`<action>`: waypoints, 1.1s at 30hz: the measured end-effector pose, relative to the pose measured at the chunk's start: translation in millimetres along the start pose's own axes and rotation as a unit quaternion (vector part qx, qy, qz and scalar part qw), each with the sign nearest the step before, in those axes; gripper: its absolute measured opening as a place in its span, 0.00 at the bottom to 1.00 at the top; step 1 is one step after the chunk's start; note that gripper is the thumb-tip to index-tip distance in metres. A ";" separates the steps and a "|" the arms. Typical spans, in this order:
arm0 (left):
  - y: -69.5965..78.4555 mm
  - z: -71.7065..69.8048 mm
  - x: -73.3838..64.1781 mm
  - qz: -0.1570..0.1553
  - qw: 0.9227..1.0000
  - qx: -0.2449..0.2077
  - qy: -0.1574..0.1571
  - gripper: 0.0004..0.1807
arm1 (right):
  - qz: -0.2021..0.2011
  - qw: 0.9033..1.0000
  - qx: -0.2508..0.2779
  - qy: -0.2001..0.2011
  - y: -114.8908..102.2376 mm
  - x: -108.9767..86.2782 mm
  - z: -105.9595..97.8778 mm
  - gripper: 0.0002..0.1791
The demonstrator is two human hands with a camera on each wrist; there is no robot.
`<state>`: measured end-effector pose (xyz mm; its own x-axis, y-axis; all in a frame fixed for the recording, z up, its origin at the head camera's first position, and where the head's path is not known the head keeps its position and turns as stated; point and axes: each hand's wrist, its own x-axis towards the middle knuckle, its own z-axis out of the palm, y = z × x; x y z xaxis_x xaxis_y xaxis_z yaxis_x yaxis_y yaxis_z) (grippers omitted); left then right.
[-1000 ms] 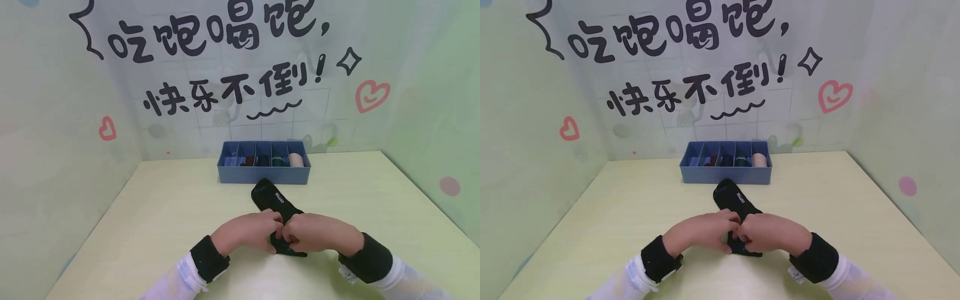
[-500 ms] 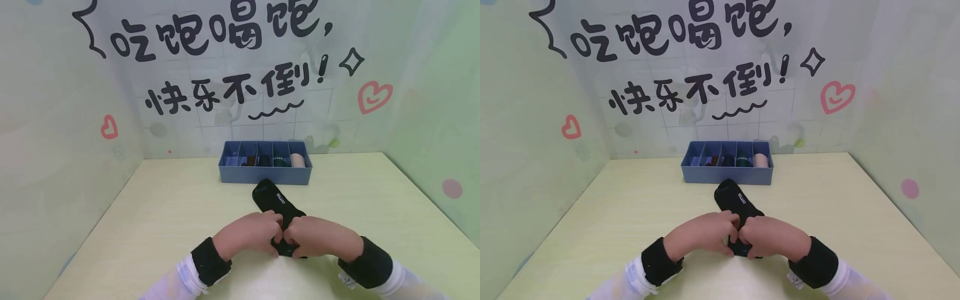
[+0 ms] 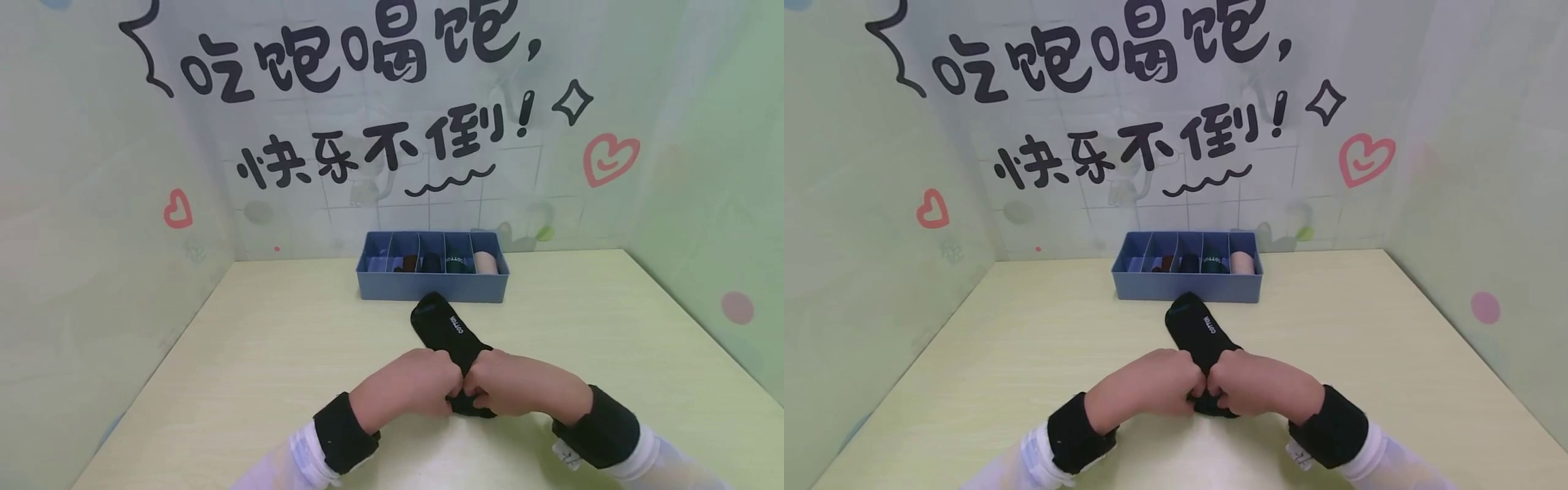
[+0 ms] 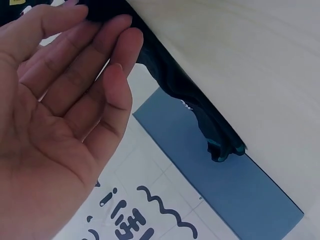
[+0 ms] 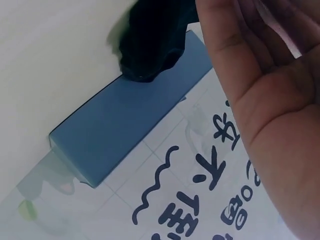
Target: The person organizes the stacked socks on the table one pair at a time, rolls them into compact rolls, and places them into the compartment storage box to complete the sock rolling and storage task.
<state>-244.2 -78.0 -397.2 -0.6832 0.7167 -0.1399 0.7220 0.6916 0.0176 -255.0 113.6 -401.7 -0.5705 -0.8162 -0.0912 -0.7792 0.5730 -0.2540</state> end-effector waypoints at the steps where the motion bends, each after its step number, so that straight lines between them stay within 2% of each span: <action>1: 0.0 -0.5 -0.4 -0.003 1.000 -0.010 -0.001 0.22 | 0.008 1.000 0.007 0.000 1.3 0.6 0.1 0.12; 6: -3.8 -0.9 -1.5 -0.026 0.996 -0.086 0.004 0.18 | 0.064 0.997 0.049 0.001 7.3 4.1 0.7 0.10; 8: -5.2 -0.6 -1.2 -0.029 0.994 -0.101 0.008 0.17 | 0.081 0.995 0.063 0.003 8.9 4.8 0.6 0.10; 11: -5.5 0.1 0.7 -0.007 0.996 -0.090 0.013 0.16 | 0.090 0.993 0.074 0.009 11.1 4.7 -0.4 0.10; 17: -5.1 1.6 2.4 0.061 0.997 -0.042 0.010 0.14 | 0.067 0.993 0.092 0.026 18.9 5.4 -1.2 0.10; 20: -6.0 0.3 -0.5 0.070 0.996 -0.048 -0.007 0.17 | 0.063 0.992 0.107 0.018 21.0 6.6 -0.4 0.09; 22: -6.1 0.3 -1.7 0.076 0.996 -0.044 -0.010 0.15 | 0.062 0.992 0.111 0.016 20.8 6.5 -0.4 0.10; 24: -5.2 1.3 -1.3 0.073 0.996 -0.049 -0.011 0.11 | 0.060 0.991 0.114 0.017 21.1 6.0 -0.1 0.10; 27: -2.8 3.8 1.8 0.065 0.997 -0.049 0.002 0.04 | 0.059 0.993 0.103 0.021 20.9 4.9 -0.5 0.11; 33: 0.7 4.0 4.4 0.002 0.995 -0.095 0.004 0.08 | 0.053 0.994 0.091 0.007 19.3 6.3 0.3 0.10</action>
<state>-246.3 -74.7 -401.7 -0.6812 0.7203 -0.1307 0.6922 0.6919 0.2054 -273.6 119.5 -407.5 -0.6507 -0.7507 -0.1142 -0.6558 0.6314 -0.4138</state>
